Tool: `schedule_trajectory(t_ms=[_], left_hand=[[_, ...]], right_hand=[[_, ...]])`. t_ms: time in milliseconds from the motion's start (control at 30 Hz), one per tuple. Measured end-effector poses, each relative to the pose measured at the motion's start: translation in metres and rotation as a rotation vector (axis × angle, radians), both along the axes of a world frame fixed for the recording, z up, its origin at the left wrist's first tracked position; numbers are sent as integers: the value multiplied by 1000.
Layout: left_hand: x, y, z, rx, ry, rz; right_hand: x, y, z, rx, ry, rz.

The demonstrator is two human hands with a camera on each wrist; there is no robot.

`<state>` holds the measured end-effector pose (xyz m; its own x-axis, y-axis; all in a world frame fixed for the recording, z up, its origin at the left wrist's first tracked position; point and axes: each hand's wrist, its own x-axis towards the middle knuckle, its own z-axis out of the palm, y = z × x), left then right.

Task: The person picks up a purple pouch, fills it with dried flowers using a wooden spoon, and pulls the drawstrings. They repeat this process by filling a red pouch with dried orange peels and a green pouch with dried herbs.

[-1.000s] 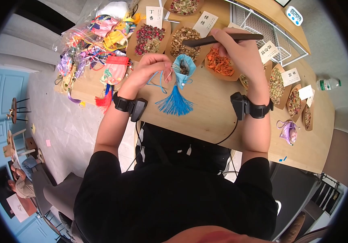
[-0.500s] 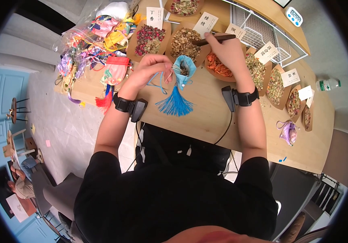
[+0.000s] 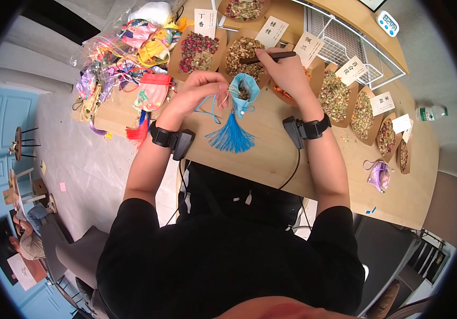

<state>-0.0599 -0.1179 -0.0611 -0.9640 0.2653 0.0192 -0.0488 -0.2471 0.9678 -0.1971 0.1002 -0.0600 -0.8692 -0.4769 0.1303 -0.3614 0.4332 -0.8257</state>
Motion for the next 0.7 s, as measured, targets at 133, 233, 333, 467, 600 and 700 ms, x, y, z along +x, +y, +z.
schedule_trajectory(t_ms=[133,233,333,467,600,700], left_hand=[[-1,0,-1,6,1,-9],[-1,0,-1,5,0,-5],[-1,-1,0,-1,9,-10],[0,1,0,-4,2,6],[-1,0,0,-1,3,-3],[-2,-3,-3,14,17,-23]], right_hand=[[3,2,10,-123,-92,5],[3,13,38,-156,-162,16],[11,24,70,-200,-218,-2],[23,37,100,-102,-256,125],[31,35,105,-98,-215,111],[18,23,89,-97,-65,49]])
